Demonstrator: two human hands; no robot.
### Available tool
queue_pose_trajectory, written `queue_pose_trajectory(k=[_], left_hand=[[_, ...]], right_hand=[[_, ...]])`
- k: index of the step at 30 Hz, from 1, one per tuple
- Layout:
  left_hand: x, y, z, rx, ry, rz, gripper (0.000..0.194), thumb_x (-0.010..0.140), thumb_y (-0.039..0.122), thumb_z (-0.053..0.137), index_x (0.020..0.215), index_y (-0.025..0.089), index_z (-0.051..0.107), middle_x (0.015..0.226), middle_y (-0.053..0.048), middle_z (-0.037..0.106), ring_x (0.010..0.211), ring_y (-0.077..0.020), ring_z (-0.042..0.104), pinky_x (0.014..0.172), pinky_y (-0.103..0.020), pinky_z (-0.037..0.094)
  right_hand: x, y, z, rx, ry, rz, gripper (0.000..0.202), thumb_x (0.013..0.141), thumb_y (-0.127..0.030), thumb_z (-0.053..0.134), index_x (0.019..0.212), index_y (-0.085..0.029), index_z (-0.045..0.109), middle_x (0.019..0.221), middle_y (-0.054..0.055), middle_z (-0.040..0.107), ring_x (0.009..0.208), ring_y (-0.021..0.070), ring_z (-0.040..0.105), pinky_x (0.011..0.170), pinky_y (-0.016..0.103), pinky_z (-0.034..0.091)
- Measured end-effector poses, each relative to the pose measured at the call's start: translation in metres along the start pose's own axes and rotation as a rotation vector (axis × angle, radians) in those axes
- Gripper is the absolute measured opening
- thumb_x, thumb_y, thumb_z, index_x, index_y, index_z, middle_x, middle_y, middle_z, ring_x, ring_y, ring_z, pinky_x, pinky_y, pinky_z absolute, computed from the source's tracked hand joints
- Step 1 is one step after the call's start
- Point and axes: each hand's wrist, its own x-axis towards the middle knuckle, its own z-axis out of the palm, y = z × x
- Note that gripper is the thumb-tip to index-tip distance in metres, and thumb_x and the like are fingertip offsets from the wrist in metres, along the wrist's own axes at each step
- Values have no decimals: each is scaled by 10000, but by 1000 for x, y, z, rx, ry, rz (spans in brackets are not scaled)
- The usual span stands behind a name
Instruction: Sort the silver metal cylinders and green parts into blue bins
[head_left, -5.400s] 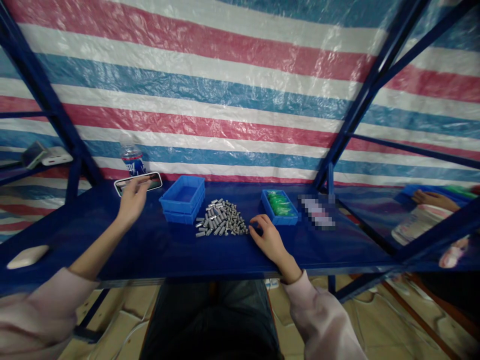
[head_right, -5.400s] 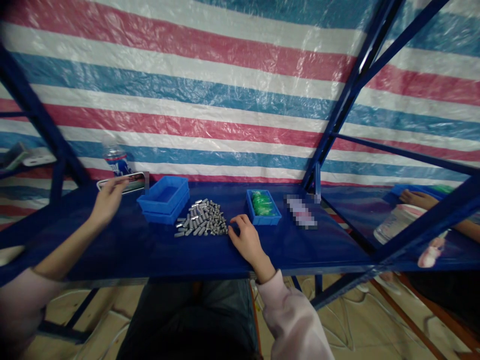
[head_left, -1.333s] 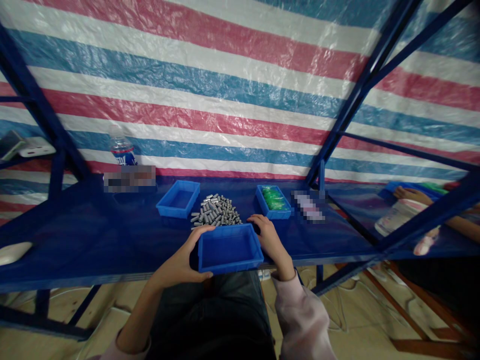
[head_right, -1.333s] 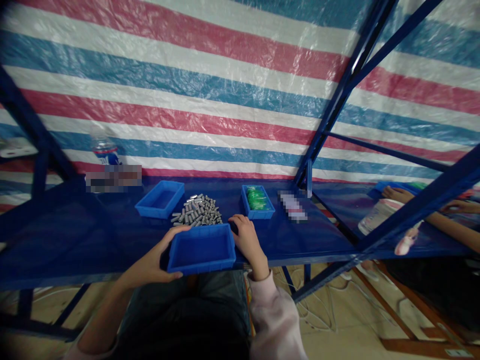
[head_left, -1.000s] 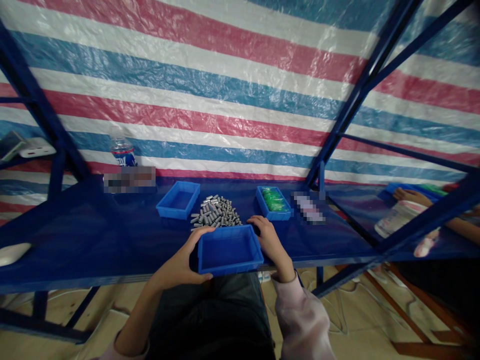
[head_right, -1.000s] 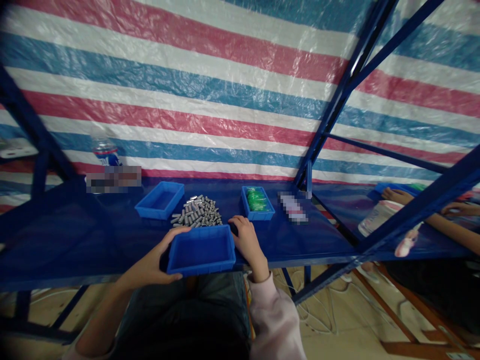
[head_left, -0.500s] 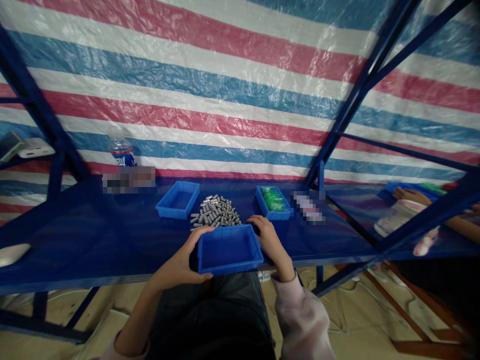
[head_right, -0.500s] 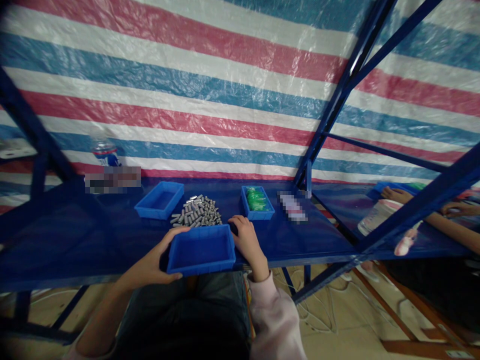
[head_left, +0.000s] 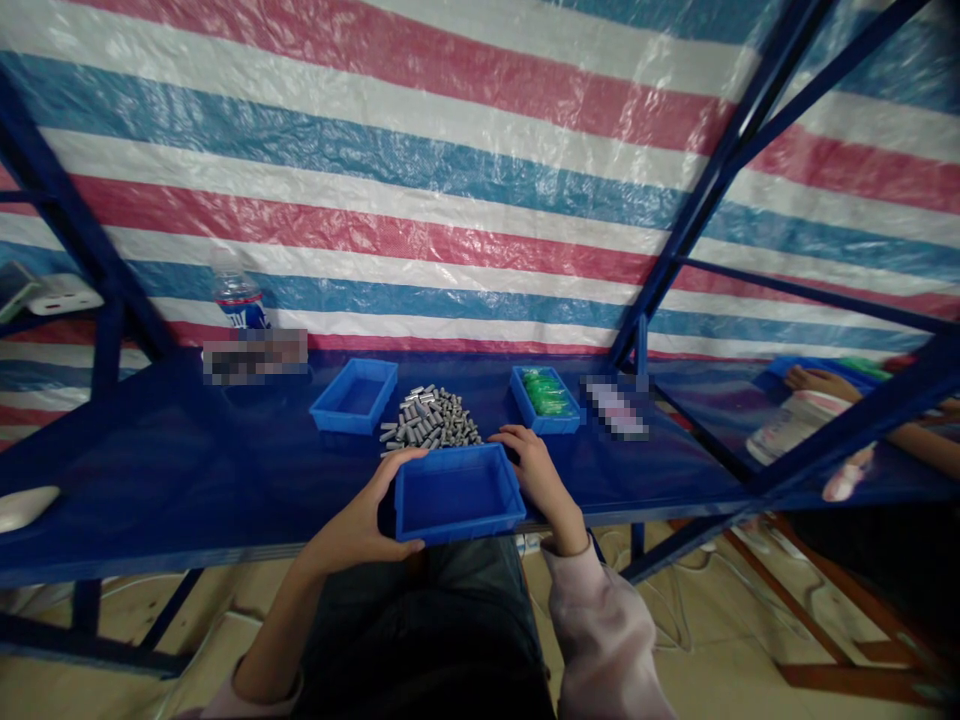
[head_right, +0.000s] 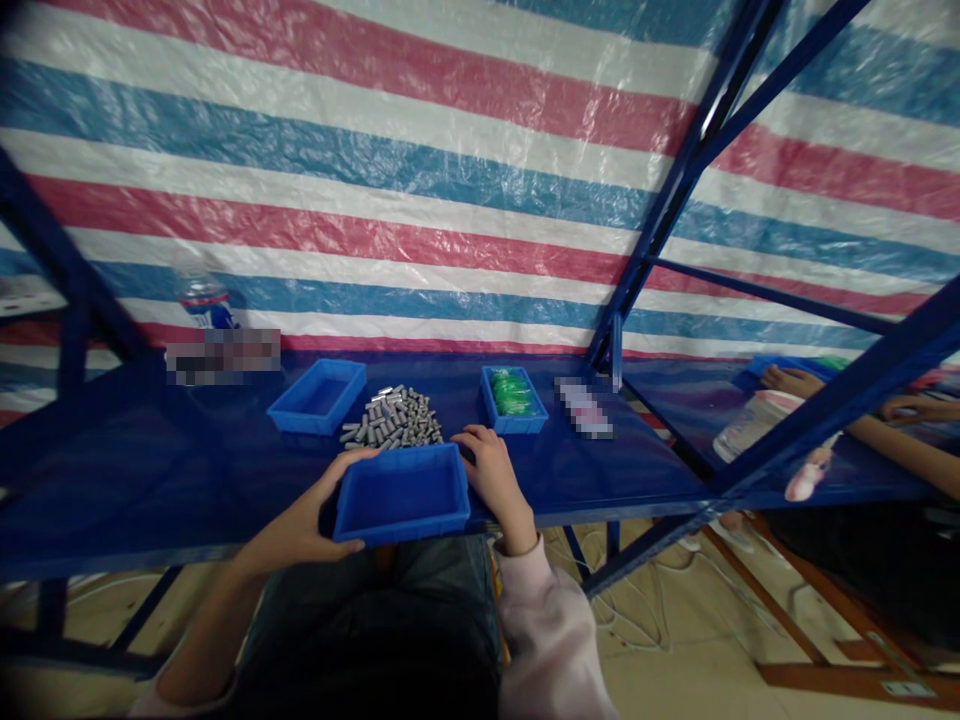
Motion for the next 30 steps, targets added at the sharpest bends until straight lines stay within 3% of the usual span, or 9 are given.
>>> queue_pose_trajectory(k=[16, 22, 30], left_hand=[[0, -5, 3, 3, 6, 5, 915, 681, 268, 739, 1417, 293, 195, 1468, -69, 307, 1351, -300, 332, 1136, -438, 269], [0, -8, 2, 10, -11, 26, 927, 672, 292, 748, 1416, 312, 195, 1467, -55, 303, 1348, -292, 335, 1130, -417, 281], [-1, -10, 2, 16, -19, 42, 933, 674, 336, 743, 1428, 287, 195, 1471, -71, 305, 1347, -310, 333, 1124, -421, 289]], right_hand=[[1, -3, -2, 2, 10, -18, 435, 872, -148, 542, 1292, -257, 578, 1216, 94, 613, 1105, 242, 557, 943, 400, 439], [0, -4, -3, -63, -28, -13, 375, 885, -180, 562, 1228, -313, 632, 1268, 96, 596, 1113, 259, 551, 945, 422, 422], [0, -3, -2, -47, -32, 4, 286, 889, -187, 568, 1114, -300, 705, 1258, 91, 609, 1110, 254, 553, 948, 416, 408]])
